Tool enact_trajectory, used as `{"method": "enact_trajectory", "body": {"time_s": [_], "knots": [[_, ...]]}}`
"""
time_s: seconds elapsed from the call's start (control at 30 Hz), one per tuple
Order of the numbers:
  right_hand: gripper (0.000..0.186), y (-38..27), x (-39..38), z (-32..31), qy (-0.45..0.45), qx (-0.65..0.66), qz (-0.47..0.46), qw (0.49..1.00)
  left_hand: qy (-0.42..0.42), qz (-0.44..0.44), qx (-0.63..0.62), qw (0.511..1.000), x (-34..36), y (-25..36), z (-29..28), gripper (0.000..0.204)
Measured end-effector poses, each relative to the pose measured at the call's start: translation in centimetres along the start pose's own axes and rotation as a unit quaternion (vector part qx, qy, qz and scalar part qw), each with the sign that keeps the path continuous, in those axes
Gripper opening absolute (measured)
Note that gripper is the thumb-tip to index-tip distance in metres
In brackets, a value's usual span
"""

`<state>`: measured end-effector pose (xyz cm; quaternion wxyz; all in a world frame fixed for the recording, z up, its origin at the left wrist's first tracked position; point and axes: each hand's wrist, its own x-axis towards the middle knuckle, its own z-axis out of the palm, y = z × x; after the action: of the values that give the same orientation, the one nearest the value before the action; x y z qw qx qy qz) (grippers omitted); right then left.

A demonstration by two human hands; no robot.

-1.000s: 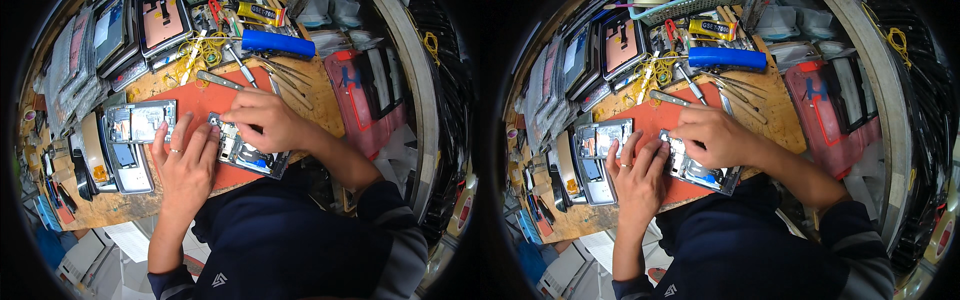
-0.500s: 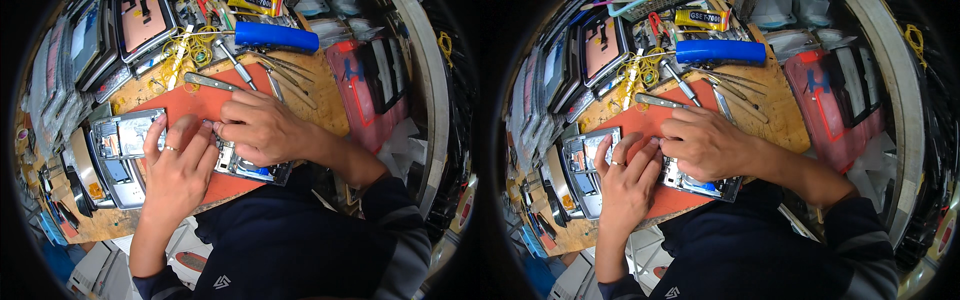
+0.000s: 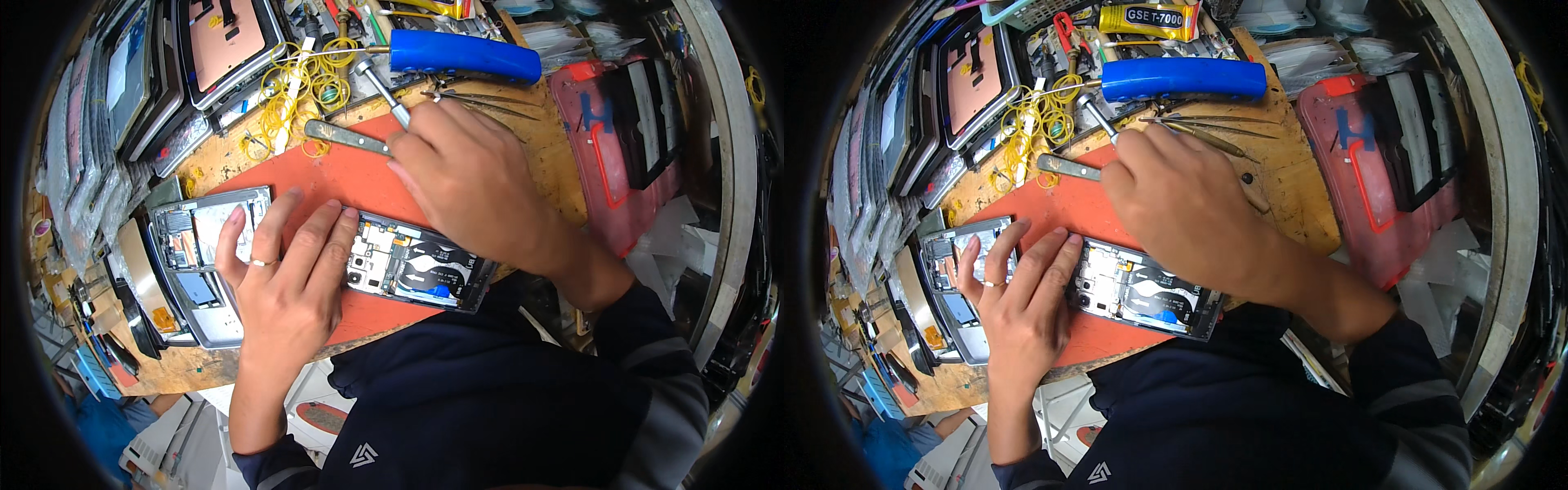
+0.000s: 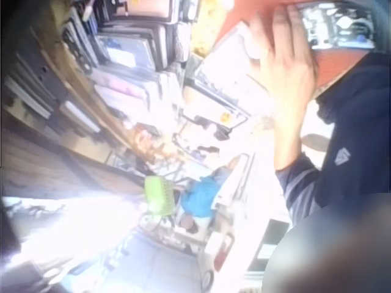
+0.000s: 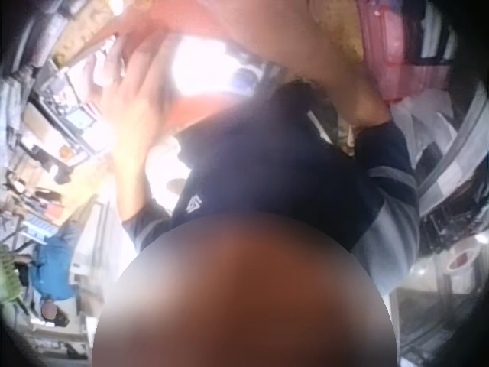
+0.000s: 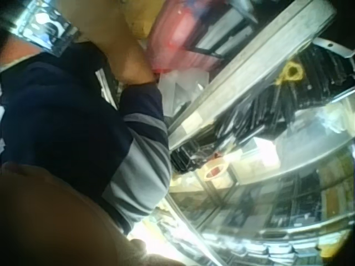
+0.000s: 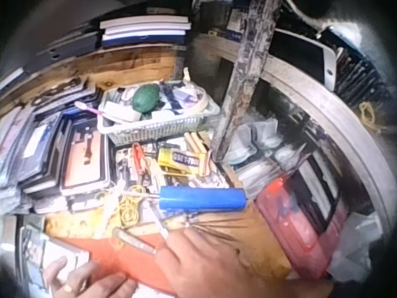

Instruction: The person disassembles a smartphone, removes the back cover and internal components, and uses a screwdriver to unscrew parts. They then reassemble the phone and test it by connecting a cable.

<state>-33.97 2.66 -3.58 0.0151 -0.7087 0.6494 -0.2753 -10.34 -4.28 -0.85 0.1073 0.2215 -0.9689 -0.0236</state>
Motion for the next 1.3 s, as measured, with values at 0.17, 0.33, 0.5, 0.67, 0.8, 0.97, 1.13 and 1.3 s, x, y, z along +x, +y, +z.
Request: {"method": "enact_trajectory", "body": {"time_s": [0.17,0.33,0.5,0.67,0.8,0.97,1.13,1.3], "knots": [[0.023,-0.1,0.3,-1.5,0.027,0.009,0.071,0.997,-0.027,0.034,0.003,0.999,0.6,-0.5,-0.1,0.034],[0.019,0.5,1.0,-0.9,-0.039,0.065,0.138,0.988,-0.033,0.046,0.011,0.998,0.9,-0.4,-0.3,0.034],[0.016,0.7,1.3,-1.4,-0.012,0.212,0.194,0.958,-0.02,0.035,0.014,0.999,0.4,-0.3,0.0,0.034],[0.018,-1.8,-1.1,-1.0,-0.037,0.394,0.207,0.895,-0.024,0.024,-0.031,0.999,0.9,-0.6,-0.1,0.033],[0.018,-1.8,-2.2,1.1,0.045,0.374,0.172,0.91,-0.019,0.022,-0.033,0.999,0.9,-0.7,0.0,0.032],[0.014,-2.2,-2.6,1.5,-0.053,0.457,0.208,0.863,-0.021,0.02,-0.013,1.0,0.7,-0.5,0.0,0.032],[0.012,-2.0,-2.7,1.4,-0.073,0.435,0.198,0.875,-0.017,0.03,-0.011,0.999,0.8,-0.6,0.0,0.032],[0.014,-1.9,-2.7,2.5,0.008,0.423,0.156,0.892,-0.016,0.036,-0.01,0.999,1.0,-0.6,0.0,0.032]]}}
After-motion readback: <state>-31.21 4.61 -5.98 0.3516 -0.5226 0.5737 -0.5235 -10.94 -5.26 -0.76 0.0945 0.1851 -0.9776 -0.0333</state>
